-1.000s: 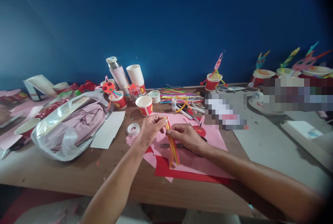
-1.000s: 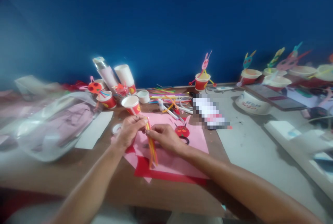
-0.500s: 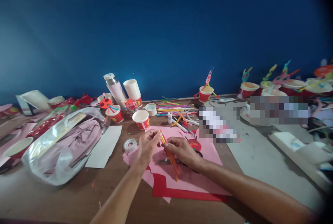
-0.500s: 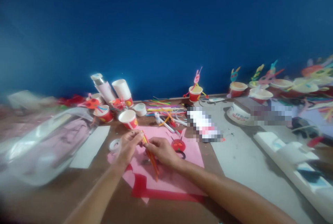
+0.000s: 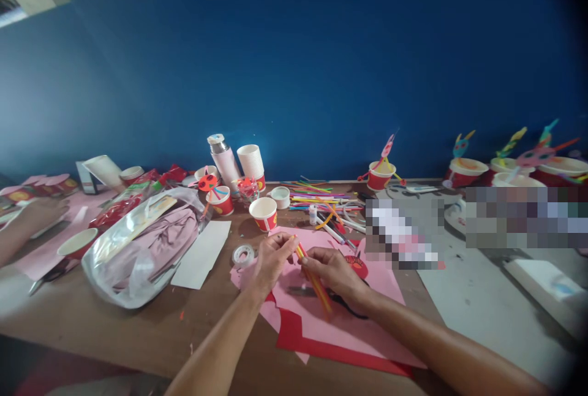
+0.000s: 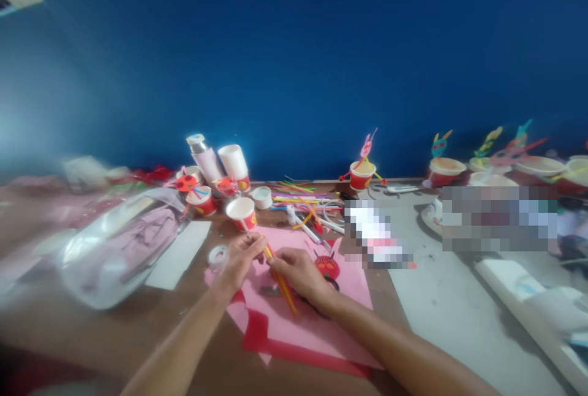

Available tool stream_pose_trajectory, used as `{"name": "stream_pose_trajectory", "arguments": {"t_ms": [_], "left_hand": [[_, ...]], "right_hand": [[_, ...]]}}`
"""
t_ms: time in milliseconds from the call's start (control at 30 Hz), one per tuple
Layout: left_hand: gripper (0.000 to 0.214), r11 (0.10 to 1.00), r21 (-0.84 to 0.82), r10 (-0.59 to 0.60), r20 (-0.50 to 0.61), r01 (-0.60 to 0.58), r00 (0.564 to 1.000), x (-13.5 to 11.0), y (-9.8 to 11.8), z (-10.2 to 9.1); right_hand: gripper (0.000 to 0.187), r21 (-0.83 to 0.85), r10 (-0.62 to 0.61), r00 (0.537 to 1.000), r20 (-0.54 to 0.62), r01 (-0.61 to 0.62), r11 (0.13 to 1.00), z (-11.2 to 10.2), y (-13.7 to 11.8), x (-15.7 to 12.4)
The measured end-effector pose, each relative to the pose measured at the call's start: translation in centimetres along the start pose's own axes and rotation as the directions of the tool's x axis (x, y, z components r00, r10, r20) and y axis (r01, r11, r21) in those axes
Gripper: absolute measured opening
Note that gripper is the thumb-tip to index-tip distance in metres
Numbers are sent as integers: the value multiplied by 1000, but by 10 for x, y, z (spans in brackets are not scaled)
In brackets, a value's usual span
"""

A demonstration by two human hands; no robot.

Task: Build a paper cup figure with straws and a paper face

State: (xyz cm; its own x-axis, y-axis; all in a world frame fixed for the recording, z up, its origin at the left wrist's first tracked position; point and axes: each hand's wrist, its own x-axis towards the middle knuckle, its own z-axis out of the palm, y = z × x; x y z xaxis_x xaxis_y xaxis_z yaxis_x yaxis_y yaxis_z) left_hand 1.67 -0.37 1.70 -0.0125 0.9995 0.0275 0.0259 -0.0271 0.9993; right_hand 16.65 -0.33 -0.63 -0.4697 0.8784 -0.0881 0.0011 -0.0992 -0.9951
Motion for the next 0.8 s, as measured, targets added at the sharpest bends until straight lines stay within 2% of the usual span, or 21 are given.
{"name": "stream_pose_trajectory", "arguments": {"t_ms": [133, 333, 433, 533, 600, 667, 733, 800], "left_hand": [[27, 1000, -20, -6, -27, 6, 1000, 2, -6, 1], [25, 997, 63, 53, -73, -49, 996, 2, -16, 0], [32, 998, 60, 21, -18, -20, 1000, 1, -10, -2], [41, 1000, -2, 8, 58, -8, 998, -1, 5, -8], [43, 999, -43, 9, 21, -8, 1000, -2, 16, -19], [42, 1000, 0, 29, -75, -30, 997, -4, 24, -39], [40, 992, 99, 92, -193, -74, 977, -6, 26, -64], [37, 962, 267, 134, -304, -51, 943, -10, 20, -90]], "right_hand": [[32, 15, -15, 1000, 15, 15, 1000, 0, 5, 2], [31, -11, 19, 1000, 1, -19, 1000, 0, 7, 4], [32, -37, 15, 1000, -13, -15, 999, -1, 2, 3], [32, -54, 7, 999, -37, -9, 998, -4, -3, 2], [32, -49, 13, 998, -54, -15, 999, -5, -5, 1], [32, -25, 12, 998, -65, -14, 1000, -7, -7, 1], [31, -3, -21, 997, -69, 21, 1000, -9, -9, 0], [30, 15, -67, 995, -72, 69, 998, -10, -12, -1]]}}
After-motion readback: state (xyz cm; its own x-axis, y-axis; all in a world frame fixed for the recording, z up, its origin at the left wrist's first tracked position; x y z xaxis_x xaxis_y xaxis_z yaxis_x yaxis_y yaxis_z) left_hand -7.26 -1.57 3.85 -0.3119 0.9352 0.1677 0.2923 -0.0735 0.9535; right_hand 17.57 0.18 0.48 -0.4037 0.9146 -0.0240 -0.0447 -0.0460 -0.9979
